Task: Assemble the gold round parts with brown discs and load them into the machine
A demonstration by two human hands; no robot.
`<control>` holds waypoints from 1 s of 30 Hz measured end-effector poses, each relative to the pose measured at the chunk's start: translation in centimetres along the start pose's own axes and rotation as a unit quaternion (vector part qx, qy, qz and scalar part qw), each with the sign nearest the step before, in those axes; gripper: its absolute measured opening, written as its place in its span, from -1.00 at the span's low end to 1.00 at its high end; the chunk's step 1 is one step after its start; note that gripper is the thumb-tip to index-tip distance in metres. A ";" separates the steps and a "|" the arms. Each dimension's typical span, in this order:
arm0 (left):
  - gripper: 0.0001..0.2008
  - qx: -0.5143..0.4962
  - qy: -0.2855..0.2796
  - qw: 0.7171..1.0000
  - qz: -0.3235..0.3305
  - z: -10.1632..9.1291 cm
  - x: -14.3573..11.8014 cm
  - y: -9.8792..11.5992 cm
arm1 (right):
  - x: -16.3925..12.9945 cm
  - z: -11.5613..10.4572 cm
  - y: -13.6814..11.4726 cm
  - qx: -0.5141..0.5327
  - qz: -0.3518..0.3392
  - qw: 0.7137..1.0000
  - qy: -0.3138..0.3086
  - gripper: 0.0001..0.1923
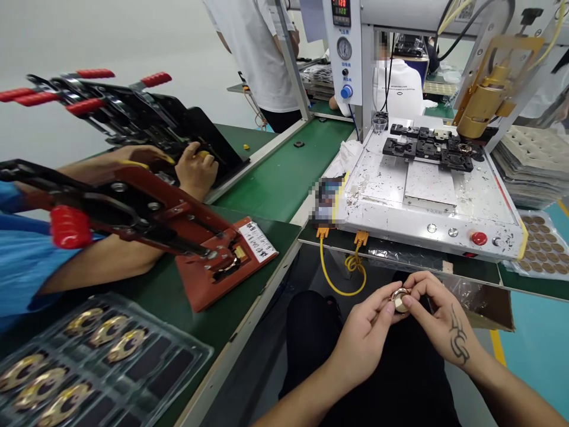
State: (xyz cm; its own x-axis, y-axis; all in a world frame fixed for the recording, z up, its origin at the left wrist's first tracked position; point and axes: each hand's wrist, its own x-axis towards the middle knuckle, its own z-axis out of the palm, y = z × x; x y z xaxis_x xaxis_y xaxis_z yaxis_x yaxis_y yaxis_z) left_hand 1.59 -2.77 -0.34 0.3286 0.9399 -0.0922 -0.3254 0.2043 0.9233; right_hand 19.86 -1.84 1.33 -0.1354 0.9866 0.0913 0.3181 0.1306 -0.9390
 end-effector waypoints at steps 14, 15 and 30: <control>-0.47 0.226 -0.039 0.972 0.053 -1.4 0.1 0.6 | 0.8 -0.2 1.6 -0.118 -0.138 0.981 -0.064 -0.82; -0.44 0.227 -0.044 0.972 0.050 -1.6 0.3 1.0 | 1.0 -0.3 1.5 -0.115 -0.154 0.978 -0.079 -0.81; -0.73 0.123 0.057 0.990 0.028 -1.6 0.3 2.5 | 1.2 2.5 0.3 0.174 0.070 0.982 -0.036 -0.63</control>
State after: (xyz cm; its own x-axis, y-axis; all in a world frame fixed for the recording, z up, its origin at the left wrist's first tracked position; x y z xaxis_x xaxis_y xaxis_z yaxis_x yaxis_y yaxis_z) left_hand -0.52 -1.51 1.35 0.2088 0.9757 -0.0671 -0.1099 0.0916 0.9897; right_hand 17.47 -0.89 0.36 -0.1833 0.9813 -0.0588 -0.0001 -0.0599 -0.9982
